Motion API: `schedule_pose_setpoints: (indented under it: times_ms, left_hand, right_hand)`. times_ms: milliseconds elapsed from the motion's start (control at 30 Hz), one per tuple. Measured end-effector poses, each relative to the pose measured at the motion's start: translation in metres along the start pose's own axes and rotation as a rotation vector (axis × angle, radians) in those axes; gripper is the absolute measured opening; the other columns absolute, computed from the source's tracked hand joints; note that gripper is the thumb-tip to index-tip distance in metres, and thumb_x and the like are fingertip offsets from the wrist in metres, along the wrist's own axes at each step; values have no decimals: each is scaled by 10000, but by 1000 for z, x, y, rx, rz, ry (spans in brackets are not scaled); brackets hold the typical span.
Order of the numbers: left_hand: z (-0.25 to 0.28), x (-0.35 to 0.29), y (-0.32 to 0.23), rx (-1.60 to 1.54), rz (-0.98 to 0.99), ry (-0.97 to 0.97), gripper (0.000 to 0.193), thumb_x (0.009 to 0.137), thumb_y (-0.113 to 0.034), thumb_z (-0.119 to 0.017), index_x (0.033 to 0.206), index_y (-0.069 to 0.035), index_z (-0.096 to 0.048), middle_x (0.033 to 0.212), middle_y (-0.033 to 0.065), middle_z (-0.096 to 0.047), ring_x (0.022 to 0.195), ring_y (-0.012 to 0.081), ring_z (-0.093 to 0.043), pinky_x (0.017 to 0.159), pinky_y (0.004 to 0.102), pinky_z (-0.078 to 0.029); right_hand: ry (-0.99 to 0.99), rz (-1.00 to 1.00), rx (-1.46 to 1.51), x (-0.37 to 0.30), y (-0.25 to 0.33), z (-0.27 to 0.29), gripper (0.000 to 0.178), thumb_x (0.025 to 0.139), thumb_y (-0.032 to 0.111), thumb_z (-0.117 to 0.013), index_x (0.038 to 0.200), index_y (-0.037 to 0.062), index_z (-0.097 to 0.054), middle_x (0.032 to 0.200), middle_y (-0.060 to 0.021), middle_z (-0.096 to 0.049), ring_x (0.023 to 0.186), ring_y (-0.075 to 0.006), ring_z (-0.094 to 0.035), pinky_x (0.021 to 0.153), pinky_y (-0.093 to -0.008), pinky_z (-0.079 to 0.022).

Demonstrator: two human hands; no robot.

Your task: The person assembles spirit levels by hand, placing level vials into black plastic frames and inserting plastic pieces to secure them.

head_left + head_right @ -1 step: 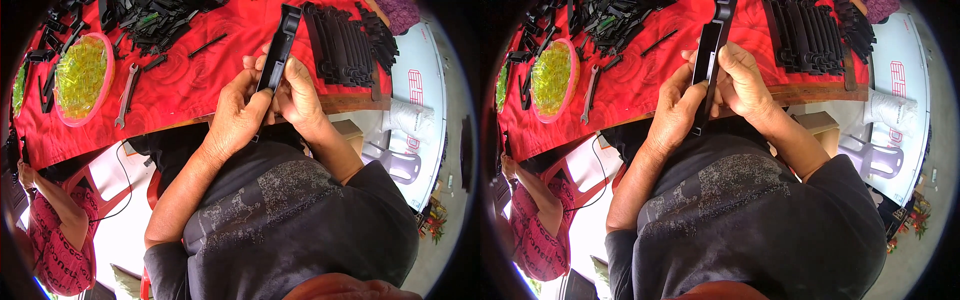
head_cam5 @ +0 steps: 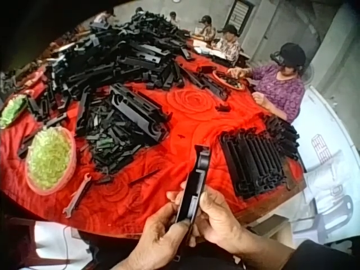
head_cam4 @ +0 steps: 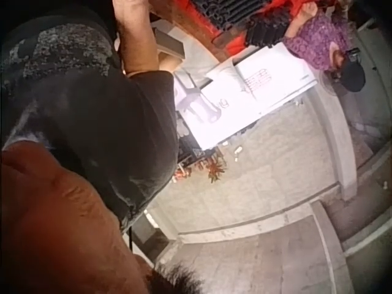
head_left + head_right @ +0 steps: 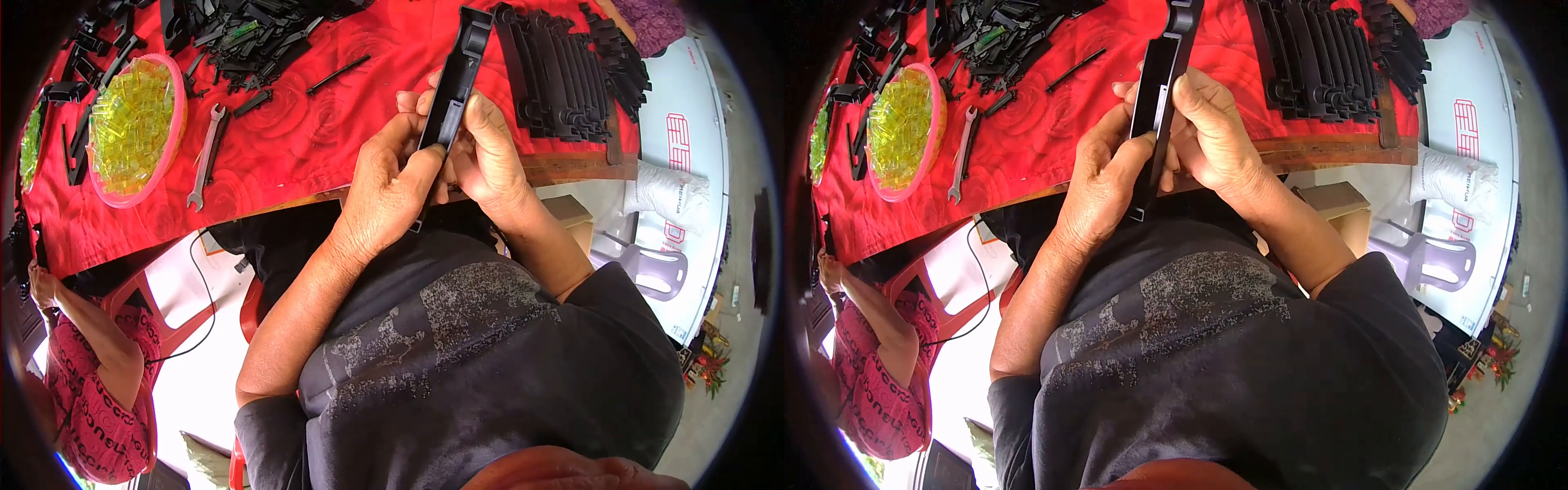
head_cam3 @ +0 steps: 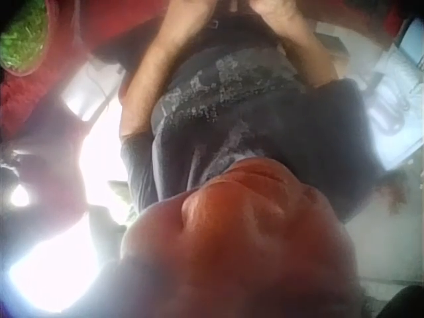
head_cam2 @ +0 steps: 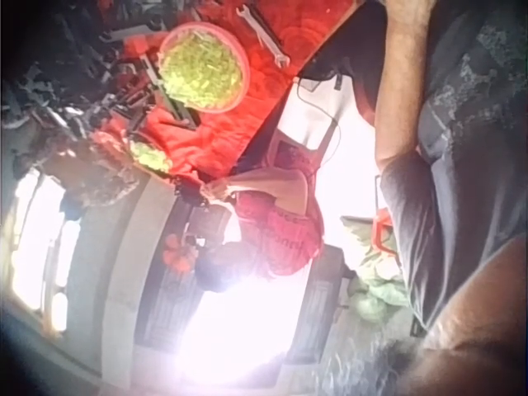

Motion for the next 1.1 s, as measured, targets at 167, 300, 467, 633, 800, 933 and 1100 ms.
schedule_pose_setpoints:
  times_ms: [167, 300, 467, 633, 800, 933, 1100]
  left_hand:
    - [-2, 0, -3, 62, -27, -26, 178, 936, -36, -514, 1090, 43, -556, 744, 32, -596, 609, 83, -577, 550, 229, -463]
    - [-3, -1, -3, 36, -33, -32, 168, 946, -39, -534, 1090, 45, -556, 749, 33, -599, 616, 82, -580, 560, 232, -471]
    - [-4, 0, -4, 64, -66, -18, 153, 963, -53, -564, 1079, 45, -554, 755, 39, -609, 616, 82, -587, 551, 231, -482]
    - [-6, -1, -4, 84, -95, -16, 155, 972, -67, -572, 1074, 48, -553, 741, 46, -612, 602, 87, -595, 538, 233, -486]
    - [-7, 0, -3, 119, -124, -35, 165, 974, -81, -590, 1061, 56, -559, 742, 66, -634, 601, 95, -620, 530, 245, -498]
    - [-9, -3, -6, 110, -122, -80, 165, 971, -91, -609, 1032, 56, -565, 731, 81, -647, 607, 101, -638, 532, 250, -505]
    - [-8, -3, -4, 220, -124, -73, 214, 1027, -132, -551, 1153, 41, -556, 727, 46, -625, 606, 104, -622, 558, 232, -514]
  right_hand:
    - [20, 3, 8, 1, 2, -1, 464, 1033, 390, -510, 1335, 39, -530, 1248, -249, -635, 737, -190, -709, 445, -241, -556]
    - [41, 31, 4, 1, 2, -2, 469, 1032, 390, -513, 1330, 28, -527, 1212, -244, -644, 859, -219, -714, 456, -237, -558]
    - [22, 58, 17, -1, 4, -4, 477, 1029, 392, -523, 1328, 20, -518, 1185, -230, -648, 993, -244, -694, 476, -227, -556]
    - [90, 47, 25, -2, 8, -1, 481, 1031, 390, -522, 1340, 22, -508, 1188, -227, -647, 1046, -259, -680, 481, -228, -559]
    - [37, -53, -4, -6, 7, 0, 611, 952, 439, -637, 1365, 20, -469, 1132, -114, -673, 1348, -360, -487, 1146, -505, -385]
    - [73, -19, 37, -8, 8, -7, 621, 952, 451, -630, 1373, 27, -460, 1130, -115, -674, 1356, -355, -479, 1143, -500, -390]
    - [115, 3, 7, -7, 5, -8, 533, 1006, 410, -564, 1381, 37, -492, 1237, -204, -626, 975, -203, -677, 571, -233, -563]
Point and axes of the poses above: each hand's wrist, its own x-axis towards the middle knuckle, its own z-axis out of the back of the hand, y = z × x, the point moved 7 cm from there along x, towards the middle knuckle
